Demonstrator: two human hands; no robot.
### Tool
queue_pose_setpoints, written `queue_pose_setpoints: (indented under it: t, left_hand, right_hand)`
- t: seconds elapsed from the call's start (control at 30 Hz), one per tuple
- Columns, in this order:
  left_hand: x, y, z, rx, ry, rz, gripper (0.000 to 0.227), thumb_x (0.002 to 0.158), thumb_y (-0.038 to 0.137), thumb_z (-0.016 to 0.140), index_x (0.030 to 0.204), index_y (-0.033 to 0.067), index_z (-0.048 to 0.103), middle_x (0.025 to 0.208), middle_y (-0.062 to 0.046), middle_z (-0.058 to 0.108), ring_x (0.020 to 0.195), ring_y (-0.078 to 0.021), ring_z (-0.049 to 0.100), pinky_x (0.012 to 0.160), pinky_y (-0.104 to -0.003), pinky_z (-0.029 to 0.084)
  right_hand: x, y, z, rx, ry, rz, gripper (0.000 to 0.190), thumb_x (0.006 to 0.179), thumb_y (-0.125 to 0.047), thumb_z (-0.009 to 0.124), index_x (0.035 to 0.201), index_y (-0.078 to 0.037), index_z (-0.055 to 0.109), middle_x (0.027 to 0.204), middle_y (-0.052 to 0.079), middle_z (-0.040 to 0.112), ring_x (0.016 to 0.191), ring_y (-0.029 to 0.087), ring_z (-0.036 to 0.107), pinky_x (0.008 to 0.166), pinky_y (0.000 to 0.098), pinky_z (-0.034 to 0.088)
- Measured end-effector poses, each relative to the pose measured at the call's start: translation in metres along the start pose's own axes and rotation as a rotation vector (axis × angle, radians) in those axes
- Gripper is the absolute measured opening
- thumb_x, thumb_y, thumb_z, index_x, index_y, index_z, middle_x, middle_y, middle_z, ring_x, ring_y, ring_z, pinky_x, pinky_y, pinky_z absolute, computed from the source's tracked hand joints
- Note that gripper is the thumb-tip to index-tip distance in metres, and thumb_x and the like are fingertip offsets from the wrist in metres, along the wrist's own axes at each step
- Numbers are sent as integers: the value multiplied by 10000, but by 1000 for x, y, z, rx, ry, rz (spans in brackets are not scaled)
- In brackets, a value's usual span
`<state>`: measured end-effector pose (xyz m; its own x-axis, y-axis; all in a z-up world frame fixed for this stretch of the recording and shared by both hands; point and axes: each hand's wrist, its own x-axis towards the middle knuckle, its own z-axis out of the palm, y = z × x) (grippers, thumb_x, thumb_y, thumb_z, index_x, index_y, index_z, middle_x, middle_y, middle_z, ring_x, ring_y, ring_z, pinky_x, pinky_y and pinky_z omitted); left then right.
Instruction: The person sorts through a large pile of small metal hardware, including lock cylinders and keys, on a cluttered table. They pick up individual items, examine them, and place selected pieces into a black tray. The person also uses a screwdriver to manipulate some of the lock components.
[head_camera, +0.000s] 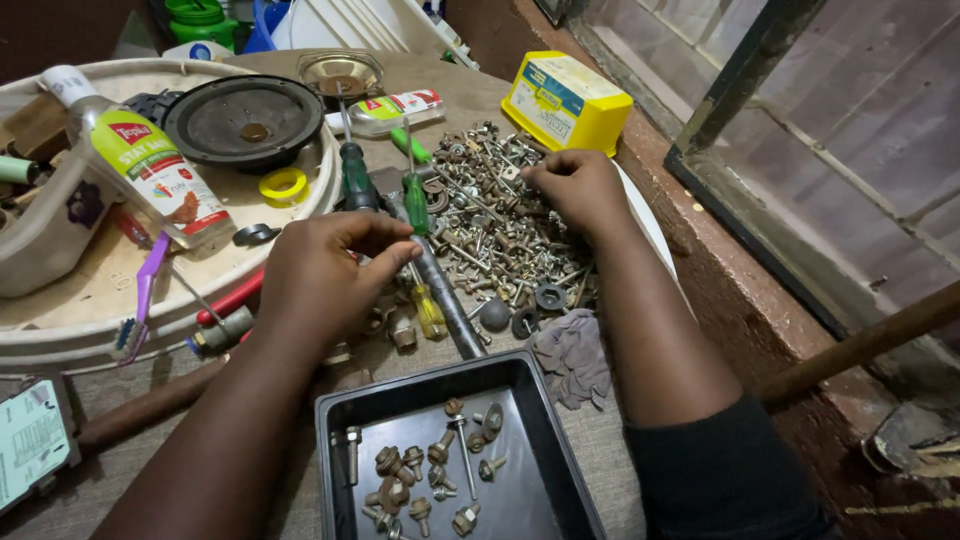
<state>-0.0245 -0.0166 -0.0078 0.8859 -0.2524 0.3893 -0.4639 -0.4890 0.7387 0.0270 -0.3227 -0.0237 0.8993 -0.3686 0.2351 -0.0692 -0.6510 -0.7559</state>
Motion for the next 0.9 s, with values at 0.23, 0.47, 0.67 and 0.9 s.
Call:
queue_pose_setpoints:
  t: [0.23,0.47,0.67,0.9]
  left_hand:
    - [5,-1,2,-17,-7,25,188,844,190,815,1030,219,823,764,-67,777,837,-304,761,734,-393,558]
    - [4,-2,0,16,-23,17,193,836,220,812,1028,241,819,777,-53,781,856,-296,760,759,-402,561]
    - [4,-4,0,17,-24,4,189,832,243,814,1021,244,817,783,-45,784,859,-290,763,767,-401,560]
    - [4,-3,-2,31,-32,-3,185,827,263,817,1011,264,818,778,-30,787,857,-280,767,763,-399,564]
  right_hand:
    - [-13,-17,-5,-103,-124,10,219,795,-336,775,932,-169,808,940,125,774,1054,339,718,934,407,522]
    - [-5,-9,-6,-141,-238,6,262,759,-343,823,974,-192,819,945,108,783,1032,317,727,916,392,530]
    - [8,8,0,-128,-151,1,211,827,-354,791,991,-224,816,922,66,777,1002,281,733,888,376,537]
    - [42,45,13,-9,52,-77,203,836,-236,767,1031,-269,816,919,17,776,1001,216,734,877,325,540]
